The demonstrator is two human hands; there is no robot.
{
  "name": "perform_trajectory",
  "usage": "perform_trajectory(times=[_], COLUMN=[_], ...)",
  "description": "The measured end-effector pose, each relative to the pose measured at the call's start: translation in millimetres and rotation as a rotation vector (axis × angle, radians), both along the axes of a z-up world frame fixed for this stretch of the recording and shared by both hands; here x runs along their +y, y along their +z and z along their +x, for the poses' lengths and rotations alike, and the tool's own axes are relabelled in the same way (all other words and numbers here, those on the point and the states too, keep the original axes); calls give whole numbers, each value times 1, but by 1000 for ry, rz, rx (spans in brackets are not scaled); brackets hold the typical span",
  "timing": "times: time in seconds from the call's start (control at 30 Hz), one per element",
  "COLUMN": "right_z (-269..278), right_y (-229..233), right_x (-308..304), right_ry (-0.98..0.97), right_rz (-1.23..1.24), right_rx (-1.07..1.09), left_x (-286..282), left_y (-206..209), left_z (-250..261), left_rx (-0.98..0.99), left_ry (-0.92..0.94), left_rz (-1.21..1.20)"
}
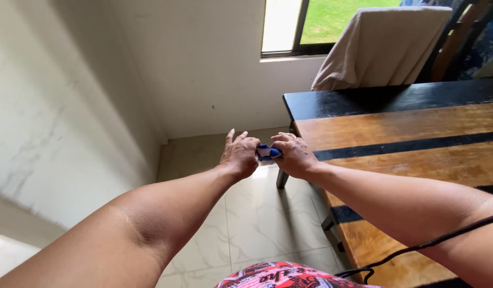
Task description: Clean and wipe a wooden dining table with a cloth and reorganize objects.
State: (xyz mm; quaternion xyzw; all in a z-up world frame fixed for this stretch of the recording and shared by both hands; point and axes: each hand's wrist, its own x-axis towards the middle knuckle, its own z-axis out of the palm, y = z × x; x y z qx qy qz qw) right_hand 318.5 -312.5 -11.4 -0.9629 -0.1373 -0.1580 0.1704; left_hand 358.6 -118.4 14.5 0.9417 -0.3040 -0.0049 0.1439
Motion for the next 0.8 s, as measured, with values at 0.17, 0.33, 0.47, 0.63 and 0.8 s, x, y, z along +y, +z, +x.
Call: perform_trajectory(times=[0.17, 0.33, 0.47, 0.63, 0.8], right_z=[41, 24, -2, -8, 25], right_y=[8, -6, -25, -51, -43], right_x=[-66, -133, -168, -189, -178], right_ry=[-137, -390, -622, -680, -634], right_rz=[29, -43, -126, -42, 24], right_rx=[-85, -16, 401, 690, 659], left_x=[-75, -142, -180, -224, -258], left_y=[2, -7, -32, -47, -69], left_z=[60, 84, 101, 113, 144], left_rx=[10, 12, 35, 122, 223], left_ry=[-105, -282, -405, -555, -681], left_rz=[-88, -199, -211, -142, -63])
